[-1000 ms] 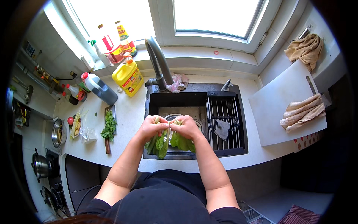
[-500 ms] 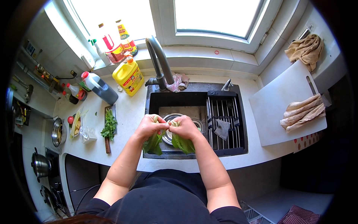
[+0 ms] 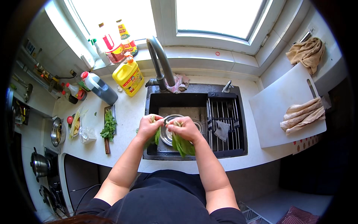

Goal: The person picks through a bunch of cilantro, discards stems into a small bin, and then rinses several stalks of bok choy in a bowl under running water.

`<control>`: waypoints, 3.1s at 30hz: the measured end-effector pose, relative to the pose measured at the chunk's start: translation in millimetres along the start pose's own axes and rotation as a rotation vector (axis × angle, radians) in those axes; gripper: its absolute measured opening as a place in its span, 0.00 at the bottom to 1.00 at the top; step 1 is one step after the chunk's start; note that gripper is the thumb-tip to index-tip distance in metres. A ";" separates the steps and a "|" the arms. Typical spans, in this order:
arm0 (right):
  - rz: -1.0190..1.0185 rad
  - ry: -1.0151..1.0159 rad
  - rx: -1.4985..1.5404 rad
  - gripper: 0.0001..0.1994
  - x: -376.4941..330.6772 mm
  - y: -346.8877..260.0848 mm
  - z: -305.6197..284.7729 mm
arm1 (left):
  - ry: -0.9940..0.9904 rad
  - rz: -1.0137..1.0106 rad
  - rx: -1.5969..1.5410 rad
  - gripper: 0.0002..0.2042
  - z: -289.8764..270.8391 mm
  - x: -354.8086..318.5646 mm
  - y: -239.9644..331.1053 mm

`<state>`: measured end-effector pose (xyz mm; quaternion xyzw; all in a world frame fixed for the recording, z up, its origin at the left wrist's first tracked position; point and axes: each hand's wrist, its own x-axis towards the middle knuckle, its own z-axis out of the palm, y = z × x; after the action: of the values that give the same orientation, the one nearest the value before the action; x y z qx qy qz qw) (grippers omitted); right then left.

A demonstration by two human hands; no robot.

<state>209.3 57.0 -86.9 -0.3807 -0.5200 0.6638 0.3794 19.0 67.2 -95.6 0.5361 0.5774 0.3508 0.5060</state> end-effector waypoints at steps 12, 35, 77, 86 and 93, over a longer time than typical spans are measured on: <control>0.087 0.178 0.805 0.09 6.4 18.0 -4.8 | -0.117 -0.188 -0.625 0.10 5.5 -11.7 27.2; 0.130 0.222 0.709 0.09 2.2 15.0 -5.4 | -0.131 -0.255 -0.558 0.15 -2.9 -11.3 28.7; 0.046 -0.030 -0.396 0.13 10.2 -2.3 -6.6 | -0.229 -0.107 -0.096 0.10 -4.4 -8.6 28.1; 0.165 -0.152 -0.357 0.13 9.1 -9.7 -6.4 | -0.302 -0.118 0.021 0.09 -10.0 -8.1 26.7; 0.155 -0.110 -0.319 0.09 9.7 6.8 -5.6 | -0.274 -0.194 0.058 0.08 -10.4 -6.4 21.3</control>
<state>209.5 66.8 -95.6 -0.4381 -0.6077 0.6201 0.2330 14.1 66.2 -71.6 0.5350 0.5620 0.2074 0.5957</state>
